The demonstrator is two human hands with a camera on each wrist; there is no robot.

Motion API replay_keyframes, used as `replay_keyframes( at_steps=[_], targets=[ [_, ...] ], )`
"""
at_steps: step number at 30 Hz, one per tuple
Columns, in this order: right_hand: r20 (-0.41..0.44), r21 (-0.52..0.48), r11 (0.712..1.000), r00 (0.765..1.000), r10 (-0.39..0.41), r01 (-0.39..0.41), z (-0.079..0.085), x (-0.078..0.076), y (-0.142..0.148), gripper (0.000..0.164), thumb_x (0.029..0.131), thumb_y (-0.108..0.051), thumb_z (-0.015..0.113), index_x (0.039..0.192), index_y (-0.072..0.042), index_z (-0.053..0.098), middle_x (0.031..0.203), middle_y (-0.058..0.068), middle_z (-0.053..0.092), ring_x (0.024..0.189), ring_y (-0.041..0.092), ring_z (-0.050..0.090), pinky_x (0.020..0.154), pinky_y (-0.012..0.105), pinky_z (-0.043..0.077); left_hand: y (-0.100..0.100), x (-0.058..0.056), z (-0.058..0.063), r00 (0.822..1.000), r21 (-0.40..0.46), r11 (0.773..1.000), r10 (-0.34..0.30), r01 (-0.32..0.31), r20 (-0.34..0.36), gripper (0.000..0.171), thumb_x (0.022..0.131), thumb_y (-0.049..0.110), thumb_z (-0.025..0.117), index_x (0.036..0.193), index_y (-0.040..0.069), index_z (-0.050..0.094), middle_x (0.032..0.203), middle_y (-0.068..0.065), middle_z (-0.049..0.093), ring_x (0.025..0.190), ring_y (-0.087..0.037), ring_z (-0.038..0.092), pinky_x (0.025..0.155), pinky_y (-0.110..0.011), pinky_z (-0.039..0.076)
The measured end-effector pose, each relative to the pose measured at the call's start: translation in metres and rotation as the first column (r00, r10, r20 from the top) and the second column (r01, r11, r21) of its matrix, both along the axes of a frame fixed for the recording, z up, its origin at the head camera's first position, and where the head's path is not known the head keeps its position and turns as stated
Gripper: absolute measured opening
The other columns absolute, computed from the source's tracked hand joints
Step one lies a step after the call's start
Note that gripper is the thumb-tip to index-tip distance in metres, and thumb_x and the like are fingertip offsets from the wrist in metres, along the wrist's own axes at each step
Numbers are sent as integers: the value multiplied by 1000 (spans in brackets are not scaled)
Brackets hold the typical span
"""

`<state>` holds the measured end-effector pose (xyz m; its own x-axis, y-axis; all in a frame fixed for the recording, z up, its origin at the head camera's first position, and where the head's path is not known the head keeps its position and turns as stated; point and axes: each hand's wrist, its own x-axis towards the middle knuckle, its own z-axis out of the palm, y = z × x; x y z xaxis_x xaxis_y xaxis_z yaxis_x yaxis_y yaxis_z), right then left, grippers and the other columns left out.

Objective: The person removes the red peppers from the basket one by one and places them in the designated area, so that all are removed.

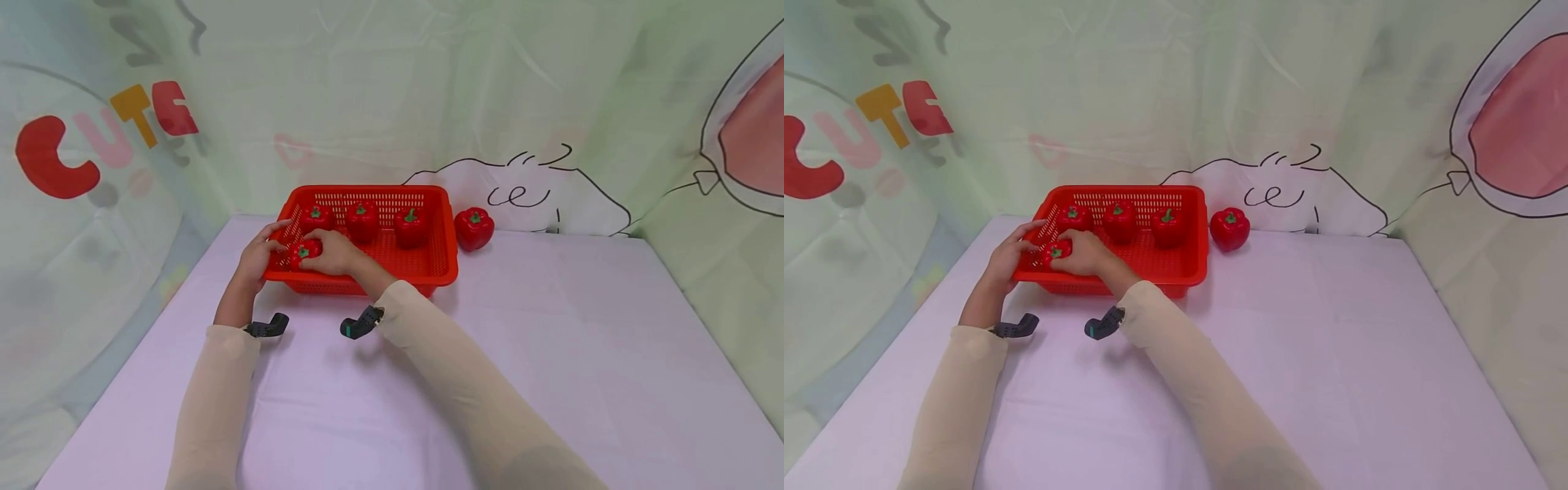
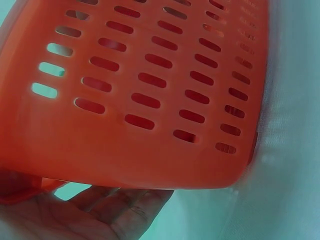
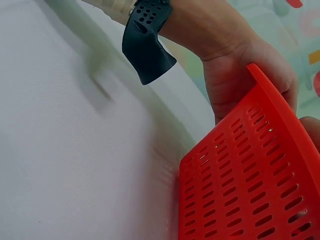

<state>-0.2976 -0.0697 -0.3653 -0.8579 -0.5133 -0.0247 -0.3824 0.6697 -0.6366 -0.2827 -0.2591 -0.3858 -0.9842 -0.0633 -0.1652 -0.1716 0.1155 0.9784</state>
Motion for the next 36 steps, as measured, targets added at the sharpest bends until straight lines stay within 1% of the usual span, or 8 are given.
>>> replay_keyframes(
  at_steps=[4,8,14,18,26,32,34,36],
  targets=[
    [-14,-21,1000,1000,-20,20,2,1,1,65,84,-37,73,142,-19,48,138,4,53,126,20,46,100,39,52,0,-1,0,1000,4,1000,-4,4,-7,57,96,9,39,147,34,43,161,-2,26,142,-27,33,105,-39,48],
    [-15,-67,996,998,-61,60,3,2,3,64,83,-37,73,140,-21,49,137,6,52,127,21,44,99,40,52,1,-1,-1,1000,5,1000,-5,5,-6,57,96,10,40,147,34,43,160,-2,27,142,-27,34,105,-39,49],
    [2,-186,974,991,-133,131,8,3,6,64,82,-33,77,139,-24,50,136,9,47,126,22,44,94,39,56,1,-2,-1,1000,18,1000,-6,6,-8,57,96,10,40,147,35,44,160,-2,27,141,-28,35,107,-44,46],
    [-6,-226,961,986,-165,159,9,3,7,64,81,-33,77,139,-26,49,137,8,45,126,21,45,91,37,57,1,-3,0,1000,28,1000,-9,9,-13,58,95,9,39,147,34,43,160,-3,27,139,-28,36,108,-46,46],
    [12,-292,940,983,-182,178,10,6,8,62,83,-30,76,138,-28,48,137,6,44,125,21,45,91,37,58,-1,-2,0,1000,28,1000,-3,3,-3,58,95,10,39,147,36,44,160,-2,28,138,-27,37,108,-45,46],
    [-9,-343,920,978,-207,191,10,8,9,60,83,-29,74,138,-28,49,137,6,45,125,22,46,92,38,57,0,-1,0,1000,36,999,-2,2,-1,57,96,10,40,147,35,44,159,-3,29,138,-27,38,108,-46,45],
    [-17,-356,913,975,-220,200,9,7,9,63,83,-30,74,140,-28,47,137,6,45,124,22,47,92,38,57,0,-1,0,1000,38,999,-2,2,1,57,96,9,39,147,35,44,159,-3,29,137,-27,38,108,-46,45],
    [-23,-372,904,971,-236,211,9,5,9,70,83,-31,75,144,-28,42,139,7,46,125,23,47,95,41,56,0,-1,-1,1000,42,999,-5,5,1,58,96,9,39,147,35,44,159,-3,29,137,-26,38,108,-46,45]
  ],
)
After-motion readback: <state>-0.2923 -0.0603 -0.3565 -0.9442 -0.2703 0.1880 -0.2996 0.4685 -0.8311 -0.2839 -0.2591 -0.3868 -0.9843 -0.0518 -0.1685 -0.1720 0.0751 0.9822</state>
